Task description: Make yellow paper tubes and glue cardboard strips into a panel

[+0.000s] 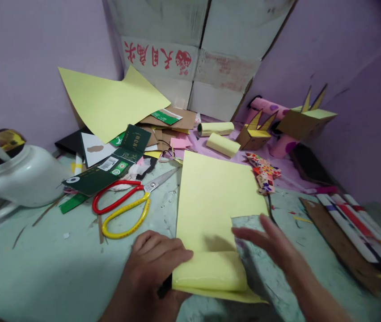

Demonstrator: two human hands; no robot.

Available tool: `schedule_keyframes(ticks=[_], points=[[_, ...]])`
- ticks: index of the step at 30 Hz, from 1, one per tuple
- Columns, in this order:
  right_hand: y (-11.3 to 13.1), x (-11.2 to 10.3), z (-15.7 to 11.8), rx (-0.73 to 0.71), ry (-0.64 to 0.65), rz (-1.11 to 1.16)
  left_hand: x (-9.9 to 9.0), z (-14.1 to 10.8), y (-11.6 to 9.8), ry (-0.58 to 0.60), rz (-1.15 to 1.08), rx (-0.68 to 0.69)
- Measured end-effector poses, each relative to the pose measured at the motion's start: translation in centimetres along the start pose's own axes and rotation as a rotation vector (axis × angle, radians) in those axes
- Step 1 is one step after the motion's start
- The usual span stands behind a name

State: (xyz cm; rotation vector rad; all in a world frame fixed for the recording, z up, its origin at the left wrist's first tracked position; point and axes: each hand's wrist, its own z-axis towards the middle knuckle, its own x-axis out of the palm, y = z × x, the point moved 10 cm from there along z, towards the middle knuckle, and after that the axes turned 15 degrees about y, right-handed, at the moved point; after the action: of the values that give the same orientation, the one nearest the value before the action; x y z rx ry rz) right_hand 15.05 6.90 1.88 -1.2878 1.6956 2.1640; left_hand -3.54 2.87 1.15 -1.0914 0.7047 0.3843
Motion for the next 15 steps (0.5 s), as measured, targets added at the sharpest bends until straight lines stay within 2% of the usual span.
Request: schedule_keyframes(ticks=[2, 5, 7, 12, 15], points=[[0.9, 2.5, -0.2, -0.080, 0.093, -0.033, -0.1, -0.1, 0.1, -0.008, -0.010, -0.004], [0.8, 4.1, 0.5, -0.091, 0.137, 0.020, 0.1, -0.1, 0.2, 0.022, -0.018, -0.015], [0.5, 4.5, 0.9, -0.075, 0.146, 0.074, 0.1, -0.1, 0.3, 0.038, -0.022, -0.012], [-0.2, 4.5, 0.8, -0.030, 0.104, 0.115, -0.1, -0.4, -0.2, 0.041, -0.006, 0.102], [-0.6, 4.6, 0.7, 0.003, 0.091, 0.124, 0.1, -0.3, 0.2, 0.075, -0.034, 0.052]])
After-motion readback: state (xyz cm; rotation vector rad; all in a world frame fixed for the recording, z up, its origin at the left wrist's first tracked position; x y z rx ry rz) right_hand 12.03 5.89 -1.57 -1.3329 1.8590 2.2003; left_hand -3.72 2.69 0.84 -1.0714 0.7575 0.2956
